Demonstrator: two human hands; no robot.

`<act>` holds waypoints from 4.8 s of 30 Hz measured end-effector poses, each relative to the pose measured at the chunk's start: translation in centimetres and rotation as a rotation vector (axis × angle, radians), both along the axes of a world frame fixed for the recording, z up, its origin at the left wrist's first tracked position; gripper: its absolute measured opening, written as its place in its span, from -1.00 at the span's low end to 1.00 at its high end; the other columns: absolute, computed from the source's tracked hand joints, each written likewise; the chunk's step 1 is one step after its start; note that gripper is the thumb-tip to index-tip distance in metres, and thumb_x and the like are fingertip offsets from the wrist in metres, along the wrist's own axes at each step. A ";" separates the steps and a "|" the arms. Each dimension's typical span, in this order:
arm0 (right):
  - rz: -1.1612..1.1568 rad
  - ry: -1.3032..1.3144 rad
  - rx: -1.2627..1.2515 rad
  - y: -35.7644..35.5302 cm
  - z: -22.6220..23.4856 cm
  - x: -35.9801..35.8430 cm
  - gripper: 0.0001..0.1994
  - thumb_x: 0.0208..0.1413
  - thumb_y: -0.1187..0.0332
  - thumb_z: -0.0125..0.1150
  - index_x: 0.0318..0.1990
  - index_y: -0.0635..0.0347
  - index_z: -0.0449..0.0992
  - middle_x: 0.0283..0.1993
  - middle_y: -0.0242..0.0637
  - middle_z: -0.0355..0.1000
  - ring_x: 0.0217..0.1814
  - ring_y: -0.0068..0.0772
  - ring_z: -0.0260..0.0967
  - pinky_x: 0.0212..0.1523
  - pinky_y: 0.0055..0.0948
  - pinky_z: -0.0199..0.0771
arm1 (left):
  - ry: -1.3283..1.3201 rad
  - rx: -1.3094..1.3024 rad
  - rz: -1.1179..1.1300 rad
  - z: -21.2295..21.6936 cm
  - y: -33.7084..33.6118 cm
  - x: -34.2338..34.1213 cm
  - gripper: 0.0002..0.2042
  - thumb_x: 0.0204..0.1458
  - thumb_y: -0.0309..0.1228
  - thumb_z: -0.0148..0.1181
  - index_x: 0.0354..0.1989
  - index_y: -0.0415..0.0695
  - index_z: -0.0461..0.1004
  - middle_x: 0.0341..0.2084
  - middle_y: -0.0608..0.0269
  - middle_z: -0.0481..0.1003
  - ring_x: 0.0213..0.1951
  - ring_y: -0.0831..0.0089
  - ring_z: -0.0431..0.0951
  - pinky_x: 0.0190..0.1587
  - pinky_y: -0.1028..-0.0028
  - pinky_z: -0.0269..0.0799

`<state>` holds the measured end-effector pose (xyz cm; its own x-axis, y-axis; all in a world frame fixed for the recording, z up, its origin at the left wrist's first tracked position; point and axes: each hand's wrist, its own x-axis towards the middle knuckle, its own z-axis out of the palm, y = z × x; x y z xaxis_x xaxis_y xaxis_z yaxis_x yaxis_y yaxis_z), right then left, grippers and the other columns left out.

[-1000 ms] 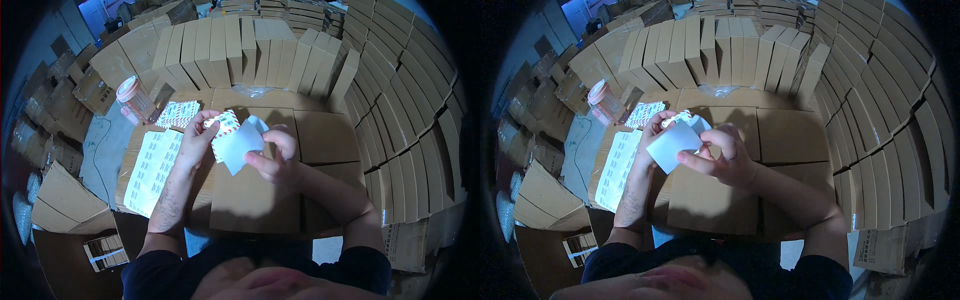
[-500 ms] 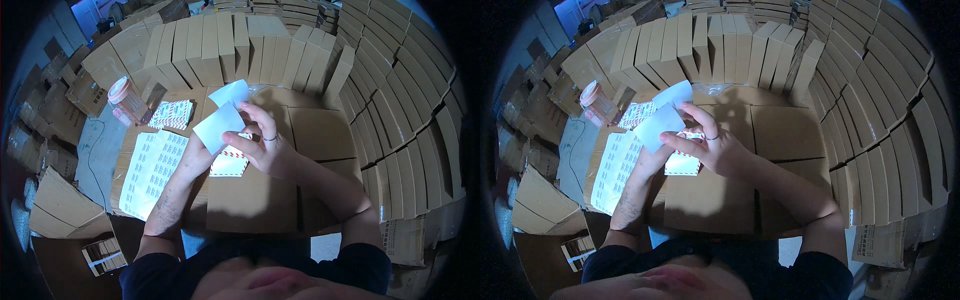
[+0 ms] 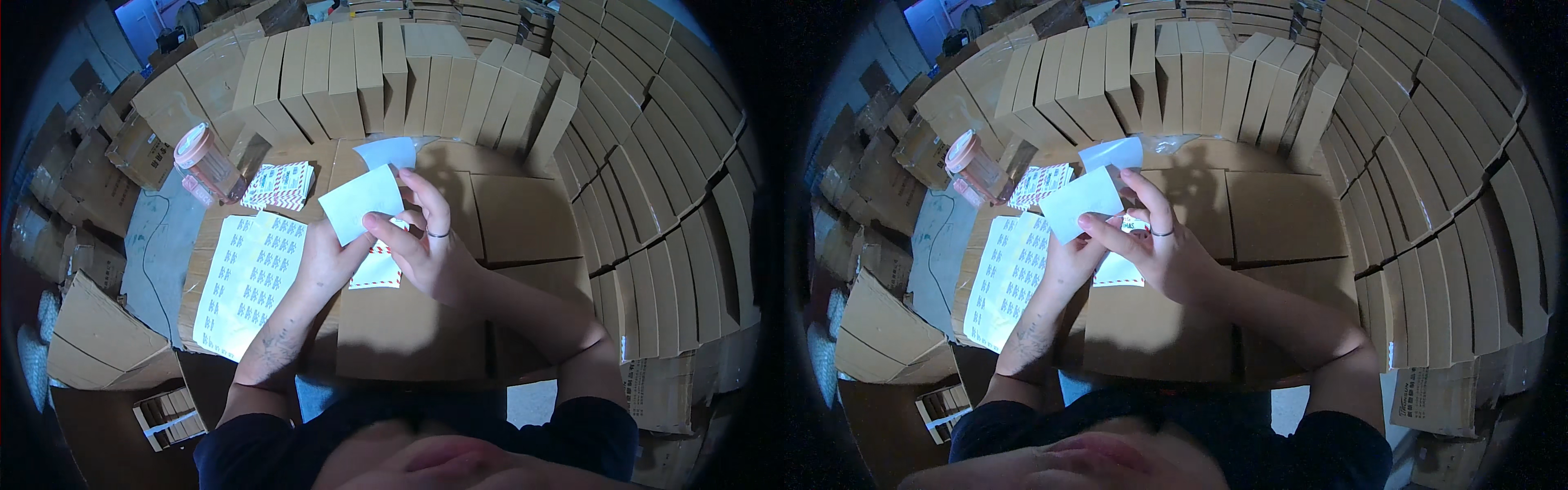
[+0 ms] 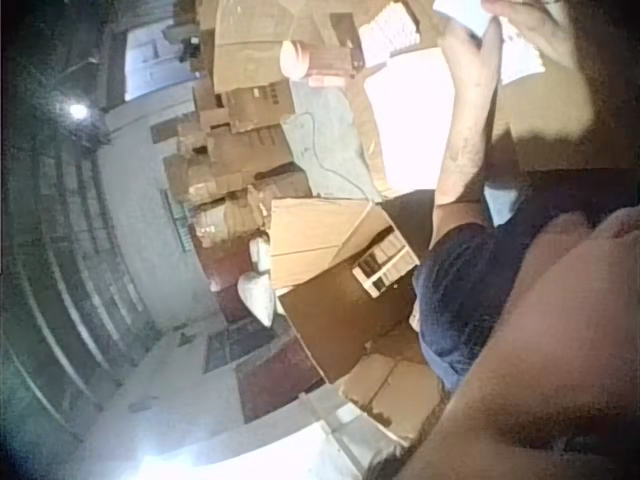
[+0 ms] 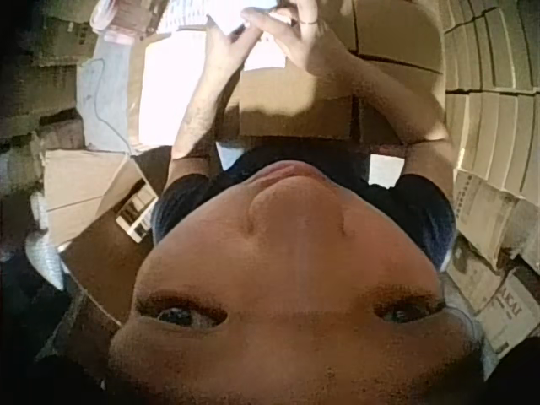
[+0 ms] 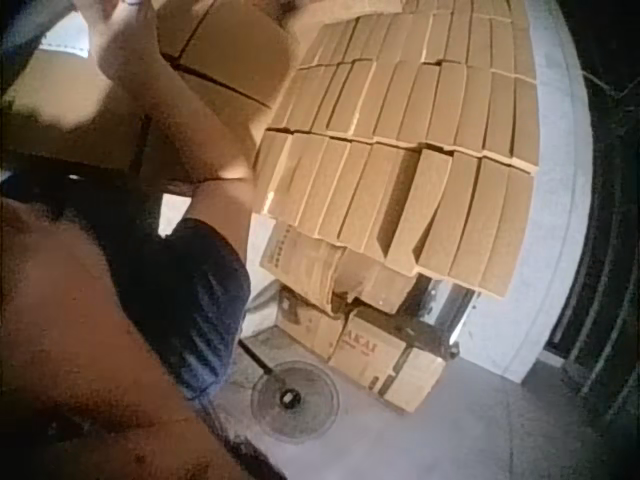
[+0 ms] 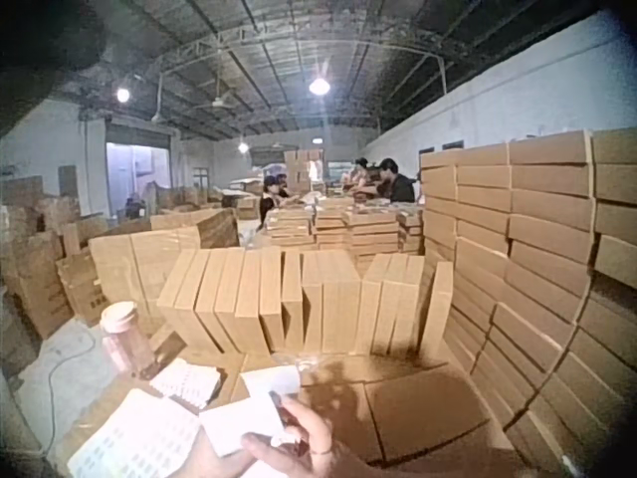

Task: Applying decorative or identifying labels to small cardboard boxes in a warehouse environment.

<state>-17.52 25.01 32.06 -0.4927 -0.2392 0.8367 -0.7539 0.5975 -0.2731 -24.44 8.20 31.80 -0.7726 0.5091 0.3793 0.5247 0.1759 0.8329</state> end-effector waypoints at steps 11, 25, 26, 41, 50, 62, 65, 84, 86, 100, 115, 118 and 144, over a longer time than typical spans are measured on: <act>0.060 -0.080 -0.031 -0.3 -0.5 0.2 -0.54 0.15 0.55 0.17 0.20 -0.08 0.40 0.36 -0.06 -0.22 0.43 0.07 -0.02 0.35 -0.05 0.25 | 0.057 0.018 0.057 -0.1 0.3 0.2 -0.78 -0.02 -0.47 0.25 -0.18 -0.25 0.55 -0.40 0.02 0.61 -0.28 0.22 0.66 -0.27 0.37 0.53; -0.020 -0.030 -0.002 0.0 -0.9 -0.5 -0.47 0.05 0.66 0.20 0.20 -0.02 0.40 0.39 0.01 -0.23 0.34 0.06 0.17 0.18 -0.22 0.48 | -0.012 -0.024 0.046 -0.7 -0.1 -0.5 -0.75 -0.02 -0.47 0.26 -0.14 -0.23 0.53 -0.35 0.08 0.61 -0.26 0.27 0.65 -0.24 0.37 0.53; -0.021 -0.031 -0.001 0.0 -1.0 -0.3 -0.47 0.05 0.66 0.20 0.20 -0.02 0.40 0.39 0.01 -0.23 0.34 0.06 0.17 0.18 -0.22 0.48 | -0.013 -0.023 0.045 -0.6 0.0 -0.4 -0.75 -0.02 -0.47 0.26 -0.14 -0.23 0.53 -0.35 0.08 0.61 -0.26 0.27 0.65 -0.24 0.37 0.53; -0.125 0.006 0.099 0.6 0.1 -0.4 -0.51 0.01 0.70 0.23 0.13 0.13 0.44 0.34 -0.07 -0.15 0.23 -0.15 0.25 -0.01 -0.38 0.60 | 0.000 -0.011 -0.055 -1.3 0.3 -0.5 -0.77 0.08 -0.40 0.23 -0.15 -0.25 0.54 -0.57 0.18 0.55 -0.56 0.56 0.52 -0.48 0.51 0.42; -0.039 -0.183 0.016 -0.4 -0.9 0.3 -0.44 0.05 0.68 0.16 0.21 -0.07 0.41 0.39 -0.01 -0.20 0.31 -0.01 0.16 0.10 -0.35 0.51 | -0.015 0.124 0.004 -1.3 0.9 0.0 -0.80 0.07 -0.41 0.22 -0.19 -0.26 0.54 -0.57 0.16 0.56 -0.53 0.53 0.55 -0.49 0.50 0.43; -0.243 -0.109 0.095 -0.8 0.7 0.8 -0.36 -0.13 0.82 0.22 0.16 0.07 0.44 0.38 0.01 -0.22 0.12 -0.14 0.24 -0.10 -0.50 0.56 | 0.294 -0.108 0.003 -0.7 1.0 0.5 -0.83 0.05 -0.39 0.23 -0.29 -0.27 0.52 -0.62 -0.03 0.51 -0.56 0.08 0.57 -0.49 0.28 0.47; -0.247 -0.131 0.080 -1.0 0.6 1.0 -0.35 -0.14 0.83 0.21 0.15 0.07 0.45 0.38 0.02 -0.23 0.13 -0.10 0.24 -0.12 -0.49 0.55 | 0.321 -0.117 0.002 -1.1 0.8 0.3 -0.83 0.05 -0.39 0.22 -0.30 -0.27 0.52 -0.65 -0.01 0.50 -0.58 0.08 0.57 -0.48 0.27 0.48; -0.079 -0.184 0.046 -0.7 0.4 0.7 -0.57 0.17 0.57 0.14 0.21 0.16 0.37 0.44 0.05 -0.33 0.34 0.05 0.14 0.24 -0.17 0.38 | 0.194 -0.133 -0.040 -1.2 0.3 0.3 -0.77 0.09 -0.36 0.18 -0.12 -0.15 0.55 -0.64 0.07 0.51 -0.59 0.24 0.58 -0.48 0.37 0.46; -0.054 -0.240 0.008 -0.7 0.8 0.9 -0.56 0.19 0.57 0.12 0.24 0.18 0.34 0.44 0.09 -0.33 0.33 0.04 0.16 0.23 -0.15 0.38 | 0.172 -0.142 -0.038 -1.4 0.4 0.2 -0.78 0.09 -0.36 0.18 -0.12 -0.15 0.55 -0.64 0.08 0.51 -0.59 0.24 0.58 -0.48 0.37 0.47; -0.235 -0.114 0.260 -0.1 1.5 0.9 -0.37 0.26 0.44 0.08 0.43 0.04 -0.03 0.37 0.06 -0.09 0.21 -0.20 0.30 0.16 -0.33 0.44 | -0.057 -0.095 -0.157 -3.1 0.4 -1.0 -0.85 0.12 -0.44 0.13 -0.17 -0.14 0.55 -0.47 0.15 0.51 -0.52 0.45 0.49 -0.47 0.46 0.38; -0.085 -0.242 0.103 0.0 1.5 0.4 -0.48 0.21 0.54 0.04 0.29 -0.24 0.33 0.48 0.21 -0.50 0.36 0.22 0.11 0.28 -0.12 0.31 | -0.507 0.165 -0.441 -1.9 0.5 -1.5 -0.80 0.26 -0.44 0.03 -0.03 -0.21 0.47 -0.31 0.39 0.52 -0.32 0.71 0.47 -0.27 0.65 0.40; 0.006 -0.390 -0.064 0.3 0.5 -0.3 -0.36 0.27 0.37 0.12 0.44 0.01 -0.02 0.41 -0.03 -0.14 0.28 -0.26 0.22 0.00 -0.48 0.39 | -0.523 0.145 -0.428 -1.4 0.7 -1.3 -0.81 0.26 -0.44 0.03 -0.04 -0.21 0.47 -0.34 0.40 0.51 -0.33 0.73 0.46 -0.29 0.66 0.39; -0.053 -0.237 0.014 0.3 0.8 -0.2 -0.18 0.25 0.39 0.15 0.45 0.21 -0.34 0.25 0.02 0.19 0.17 -0.26 0.32 -0.16 -0.51 0.41 | -0.849 0.271 -0.449 -0.9 0.1 -1.6 -0.64 0.13 -0.41 0.22 0.08 -0.24 0.37 -0.11 0.20 0.52 -0.06 0.44 0.55 -0.04 0.42 0.54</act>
